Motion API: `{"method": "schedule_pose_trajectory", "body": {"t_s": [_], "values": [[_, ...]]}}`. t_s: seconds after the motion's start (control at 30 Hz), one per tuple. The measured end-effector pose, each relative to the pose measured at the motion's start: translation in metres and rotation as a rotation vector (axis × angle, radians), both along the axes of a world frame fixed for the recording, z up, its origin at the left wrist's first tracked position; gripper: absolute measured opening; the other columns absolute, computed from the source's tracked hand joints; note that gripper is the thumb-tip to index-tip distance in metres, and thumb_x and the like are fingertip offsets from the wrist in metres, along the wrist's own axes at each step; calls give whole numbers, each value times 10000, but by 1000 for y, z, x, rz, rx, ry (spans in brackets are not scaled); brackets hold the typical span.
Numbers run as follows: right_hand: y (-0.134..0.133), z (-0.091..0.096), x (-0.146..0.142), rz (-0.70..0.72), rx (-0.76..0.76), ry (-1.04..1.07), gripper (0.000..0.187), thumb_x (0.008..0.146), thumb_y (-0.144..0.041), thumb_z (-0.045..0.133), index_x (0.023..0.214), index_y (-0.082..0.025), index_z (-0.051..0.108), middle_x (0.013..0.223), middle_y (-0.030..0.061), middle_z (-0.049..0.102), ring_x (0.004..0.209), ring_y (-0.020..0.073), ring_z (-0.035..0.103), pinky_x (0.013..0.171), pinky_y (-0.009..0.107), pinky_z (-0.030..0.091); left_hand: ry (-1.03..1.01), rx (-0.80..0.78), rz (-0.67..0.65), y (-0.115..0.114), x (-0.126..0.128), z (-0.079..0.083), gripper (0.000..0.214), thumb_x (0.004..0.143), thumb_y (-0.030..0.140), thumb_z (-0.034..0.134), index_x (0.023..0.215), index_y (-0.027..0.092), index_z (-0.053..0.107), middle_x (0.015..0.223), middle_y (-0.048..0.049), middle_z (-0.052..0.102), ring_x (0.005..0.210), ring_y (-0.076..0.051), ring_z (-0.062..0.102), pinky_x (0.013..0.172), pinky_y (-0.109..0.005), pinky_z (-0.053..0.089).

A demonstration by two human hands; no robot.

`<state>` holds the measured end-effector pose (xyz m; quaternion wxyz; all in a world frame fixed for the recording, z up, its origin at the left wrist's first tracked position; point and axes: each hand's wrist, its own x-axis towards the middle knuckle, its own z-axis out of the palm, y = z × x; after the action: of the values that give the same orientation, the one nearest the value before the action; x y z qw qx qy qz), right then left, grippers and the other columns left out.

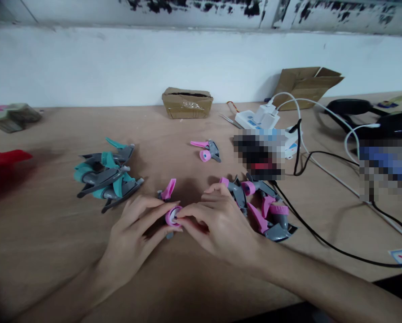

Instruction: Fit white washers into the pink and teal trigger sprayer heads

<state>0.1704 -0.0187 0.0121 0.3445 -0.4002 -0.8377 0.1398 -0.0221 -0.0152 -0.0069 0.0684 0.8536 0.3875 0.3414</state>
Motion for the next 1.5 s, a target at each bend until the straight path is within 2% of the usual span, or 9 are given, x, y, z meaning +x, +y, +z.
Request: {"method": "schedule_pose_trajectory", "body": {"t_s": [0.13, 0.4, 0.53, 0.7, 0.87, 1.03, 1.17, 1.5], "values": [[0, 0, -1, -18, -13, -9, 64, 810, -242, 626, 840, -195, 658, 549, -62, 587, 527, 101, 476, 779, 304, 345, 1, 16, -12, -1, 0, 0, 230, 873, 281, 536, 1079, 185, 568, 910, -33, 577, 845, -171, 532, 751, -336, 421], [0, 0, 1, -18, -33, -46, 114, 833, -270, 599, 908, -186, 616, 566, -68, 550, 531, 92, 476, 779, 299, 344, -1, 27, -15, 0, 1, 1, 208, 876, 290, 534, 1059, 202, 576, 897, -21, 597, 829, -164, 543, 750, -335, 425], [1, 1, 2, 5, -20, -52, 93, 835, -270, 596, 878, -192, 626, 574, -58, 588, 541, 101, 502, 776, 301, 360, -3, 17, -4, 0, 1, 1, 210, 861, 288, 558, 1051, 200, 578, 890, -18, 598, 829, -163, 549, 759, -333, 425], [1, 2, 1, 24, -55, -34, 78, 853, -255, 572, 866, -220, 640, 717, -39, 688, 594, 107, 566, 777, 307, 363, -6, 18, -7, 0, 0, 0, 223, 855, 282, 569, 1064, 205, 571, 897, -20, 597, 826, -165, 549, 749, -330, 428], [2, 1, 1, 32, -85, -35, 81, 847, -253, 581, 890, -223, 643, 788, -42, 712, 635, 109, 585, 789, 301, 354, 23, 48, -18, 1, 0, 2, 201, 872, 255, 546, 1064, 205, 574, 887, -16, 607, 813, -163, 556, 746, -341, 421], [5, 1, 1, 21, -108, -40, 86, 824, -257, 610, 879, -202, 646, 637, -57, 660, 523, 84, 531, 786, 286, 358, 28, 42, -15, 2, 1, 4, 189, 880, 269, 531, 1054, 209, 572, 885, -13, 601, 816, -158, 548, 760, -339, 413], [4, 1, 1, -34, -34, -34, 115, 812, -286, 614, 826, -179, 651, 488, -71, 547, 475, 91, 491, 774, 295, 375, 24, 65, -2, 3, 2, 4, 193, 885, 266, 521, 1062, 207, 571, 876, -10, 595, 817, -157, 544, 758, -333, 402], [-2, -8, -9, -118, 48, 2, 90, 778, -197, 570, 825, -202, 647, 461, -94, 528, 411, 69, 452, 738, 280, 396, 41, 100, 20, 0, 0, 4, 174, 877, 221, 534, 1043, 202, 584, 881, -16, 599, 819, -177, 561, 788, -369, 362]]}}
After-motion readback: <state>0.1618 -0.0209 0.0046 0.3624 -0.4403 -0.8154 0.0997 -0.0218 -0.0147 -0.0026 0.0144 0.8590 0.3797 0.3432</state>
